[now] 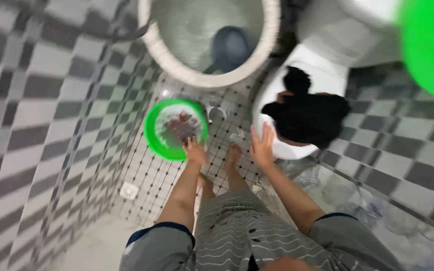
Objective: Hand-washing several pieces of clothing in a soapy bucket of water in a bathroom.
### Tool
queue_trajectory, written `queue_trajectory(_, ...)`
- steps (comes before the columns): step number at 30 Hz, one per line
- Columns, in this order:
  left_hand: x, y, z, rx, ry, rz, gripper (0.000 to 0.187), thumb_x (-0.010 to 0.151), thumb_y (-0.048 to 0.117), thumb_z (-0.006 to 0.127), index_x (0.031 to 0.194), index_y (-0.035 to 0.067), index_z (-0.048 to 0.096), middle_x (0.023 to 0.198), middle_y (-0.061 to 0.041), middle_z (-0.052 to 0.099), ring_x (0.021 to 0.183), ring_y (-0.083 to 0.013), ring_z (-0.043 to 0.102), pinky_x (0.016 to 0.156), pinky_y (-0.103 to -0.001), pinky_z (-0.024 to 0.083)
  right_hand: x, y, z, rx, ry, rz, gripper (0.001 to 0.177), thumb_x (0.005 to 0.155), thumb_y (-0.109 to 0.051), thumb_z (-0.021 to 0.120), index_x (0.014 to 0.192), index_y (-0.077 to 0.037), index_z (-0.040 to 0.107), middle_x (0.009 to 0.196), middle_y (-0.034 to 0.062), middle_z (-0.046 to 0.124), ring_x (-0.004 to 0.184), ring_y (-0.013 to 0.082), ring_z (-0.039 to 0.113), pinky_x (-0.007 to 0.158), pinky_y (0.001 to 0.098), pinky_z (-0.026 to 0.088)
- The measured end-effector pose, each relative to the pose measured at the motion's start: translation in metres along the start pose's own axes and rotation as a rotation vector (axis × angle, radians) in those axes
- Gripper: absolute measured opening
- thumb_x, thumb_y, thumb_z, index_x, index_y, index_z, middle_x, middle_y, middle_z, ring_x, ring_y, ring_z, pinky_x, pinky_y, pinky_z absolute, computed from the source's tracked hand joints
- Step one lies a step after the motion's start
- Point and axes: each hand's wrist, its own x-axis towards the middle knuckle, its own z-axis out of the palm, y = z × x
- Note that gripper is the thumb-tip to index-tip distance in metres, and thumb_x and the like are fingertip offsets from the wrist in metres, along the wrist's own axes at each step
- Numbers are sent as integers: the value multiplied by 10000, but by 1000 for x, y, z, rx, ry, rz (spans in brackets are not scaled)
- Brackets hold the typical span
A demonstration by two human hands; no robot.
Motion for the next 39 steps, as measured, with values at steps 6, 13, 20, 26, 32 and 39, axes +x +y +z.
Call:
queue_trajectory(6, 5, -110, 54, -195, 101, -78, 787, 918, 520, 622, 1579, 159, 392, 1669, -184, 252, 1543, -406, 202, 1242, -555, 206, -16, -56, 125, 179, -164, -339, 594, 936, -93, 691, 1491, -164, 491, 1638, 290, 296, 1486, 554, 328, 1186, 583, 387)
queue_trajectory(13, 101, -174, 118, -234, 101, -34, 737, 1008, 524, 604, 1554, 60, 431, 1615, -262, 347, 1526, -413, 268, 1285, -483, 215, 20, -92, 279, 123, -522, -437, 665, 817, 63, 615, 1459, -93, 541, 1583, 309, 341, 1444, 532, 351, 1017, 547, 467)
queue_trajectory(20, 206, -176, 154, -641, 267, -175, 927, 901, 397, 752, 1624, 161, 222, 1670, -232, 191, 1516, -479, 205, 1212, -582, 247, 102, -85, 411, -125, -534, -563, 883, 726, 22, 744, 1539, -30, 402, 1601, 271, 326, 1469, 468, 347, 1210, 493, 331)
queue_trajectory(26, 269, -154, 182, -775, 292, -247, 1043, 836, 359, 800, 1643, 274, 144, 1665, -224, 201, 1446, -538, 289, 1143, -626, 335, 143, -91, 460, -305, -650, -538, 880, 743, -82, 748, 1541, -7, 384, 1488, 233, 433, 1373, 417, 419, 1154, 507, 352)
queue_trajectory(32, 280, -140, 219, -787, 266, -291, 689, 860, 325, 771, 1459, 178, 464, 1310, -238, 614, 1206, -474, 593, 1036, -567, 486, 102, -56, 505, -403, -695, -555, 408, 838, -315, 706, 1153, -59, 658, 1012, 169, 679, 1018, 362, 636, 1024, 619, 409)
queue_trajectory(39, 203, -142, 204, -745, 149, -194, 359, 827, 183, 708, 1177, 109, 733, 1110, -161, 739, 1020, -371, 710, 879, -491, 578, 45, -75, 419, -153, -966, -313, 166, 867, -139, 682, 962, -7, 714, 876, 209, 711, 758, 354, 693, 682, 493, 565)
